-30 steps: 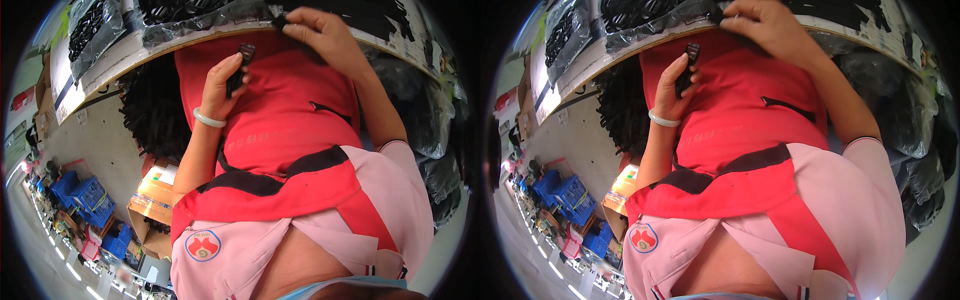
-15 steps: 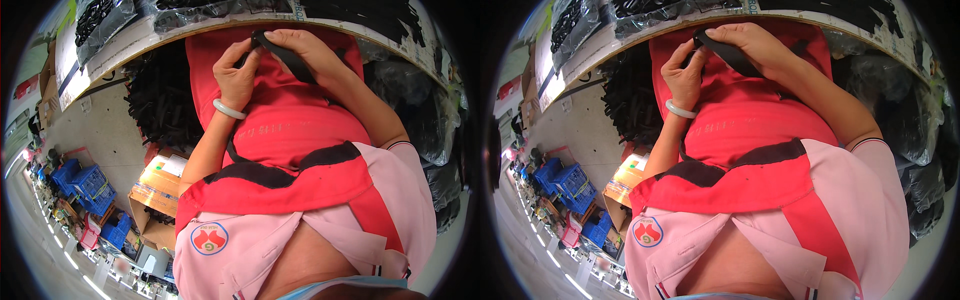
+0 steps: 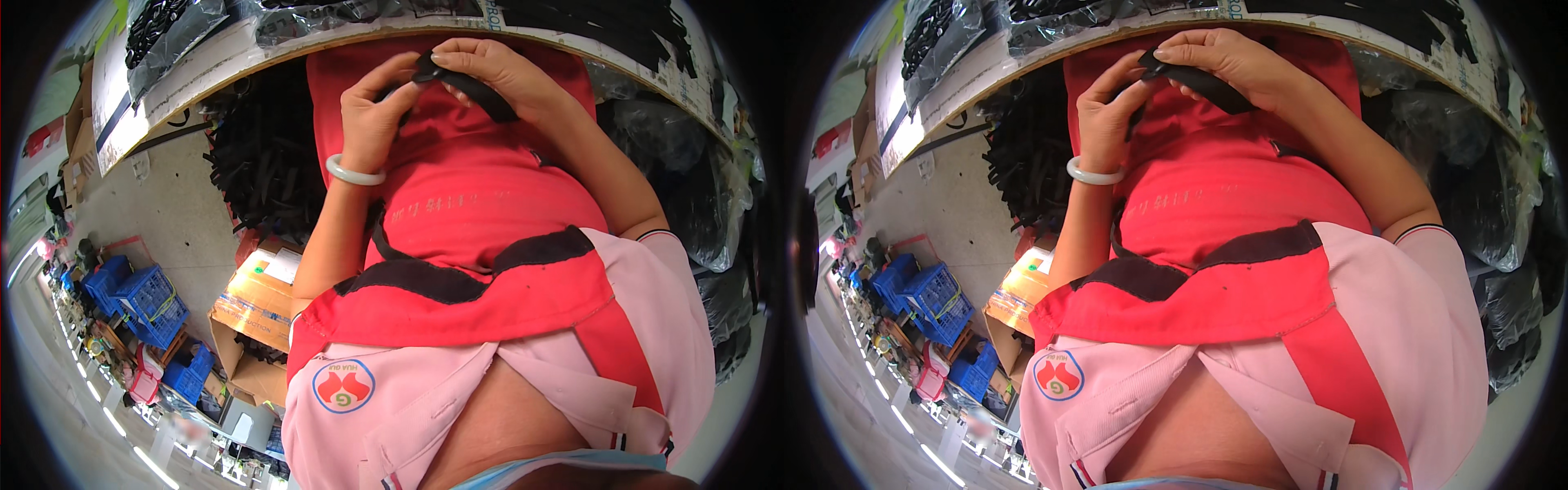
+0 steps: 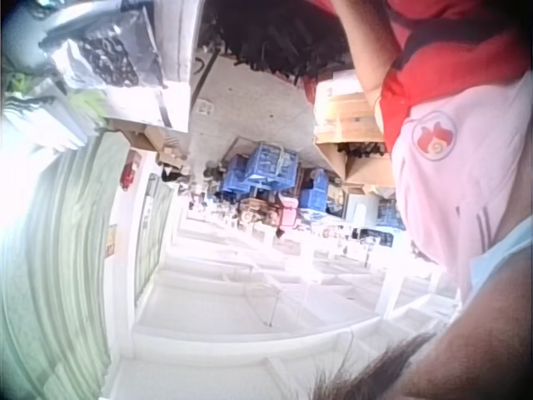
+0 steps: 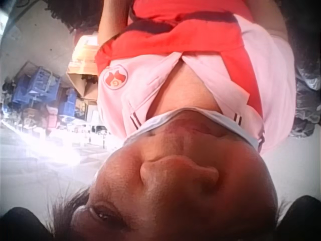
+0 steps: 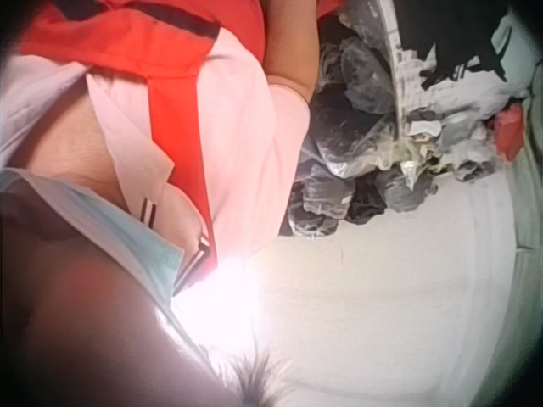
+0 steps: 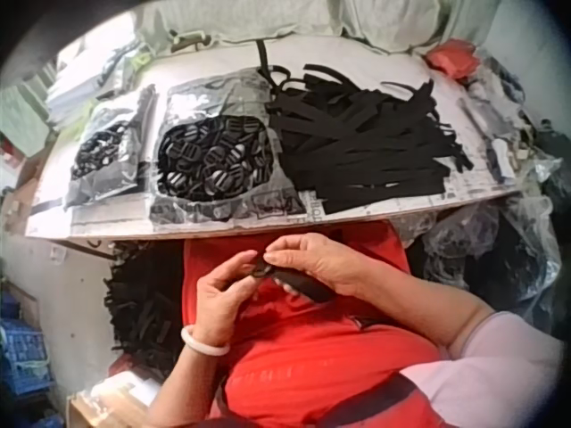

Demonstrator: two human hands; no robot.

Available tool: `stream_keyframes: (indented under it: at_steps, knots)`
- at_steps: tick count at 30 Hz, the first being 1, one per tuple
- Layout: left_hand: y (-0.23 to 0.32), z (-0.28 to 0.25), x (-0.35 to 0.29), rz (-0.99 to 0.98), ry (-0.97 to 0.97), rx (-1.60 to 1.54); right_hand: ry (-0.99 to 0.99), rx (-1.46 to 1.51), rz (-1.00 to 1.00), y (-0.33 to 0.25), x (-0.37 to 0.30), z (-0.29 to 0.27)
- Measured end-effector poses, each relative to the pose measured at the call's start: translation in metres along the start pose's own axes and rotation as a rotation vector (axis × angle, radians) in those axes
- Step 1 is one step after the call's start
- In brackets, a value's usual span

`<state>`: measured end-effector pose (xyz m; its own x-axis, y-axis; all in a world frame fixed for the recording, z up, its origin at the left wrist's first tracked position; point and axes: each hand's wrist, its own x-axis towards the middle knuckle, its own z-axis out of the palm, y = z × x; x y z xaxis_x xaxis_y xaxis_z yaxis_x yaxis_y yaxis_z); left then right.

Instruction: The recorder is assembling small plastic buckles onto black nylon straps at a workbench.

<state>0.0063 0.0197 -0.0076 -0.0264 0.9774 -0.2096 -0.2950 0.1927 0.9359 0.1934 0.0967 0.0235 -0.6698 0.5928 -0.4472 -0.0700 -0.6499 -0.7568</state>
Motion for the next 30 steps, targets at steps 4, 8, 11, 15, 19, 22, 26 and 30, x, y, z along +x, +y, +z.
stream_keyframes:
  at_steps: [4,8,11,15,19,22,26,30]
  knots:
    - [0.01,-0.006,0.001,-0.369,-0.047,-0.506,0.107,-0.248,-0.209,0.004,0.0,0.006]
    - [0.007,0.01,0.001,-0.282,0.075,-0.336,0.132,-0.616,-0.81,0.021,0.006,0.002]
    - [0.012,0.015,-0.001,-0.127,0.184,-0.242,0.191,-0.411,-0.655,-0.011,-0.022,0.031]
    - [0.013,0.016,0.0,-0.01,0.23,-0.13,0.232,-0.547,-0.246,-0.016,-0.017,0.026]
    - [0.01,0.021,-0.006,0.054,0.255,-0.035,0.196,-0.526,-0.207,-0.003,-0.013,0.014]
    - [0.004,0.017,-0.006,0.172,0.196,0.035,0.239,-0.432,-0.246,0.001,-0.007,0.027]
    - [0.007,0.008,-0.004,0.259,0.184,0.098,0.15,-0.209,-0.144,0.006,0.004,0.012]
    - [0.017,-0.004,-0.022,0.18,0.094,0.122,-0.148,-0.149,0.172,0.003,0.011,0.002]
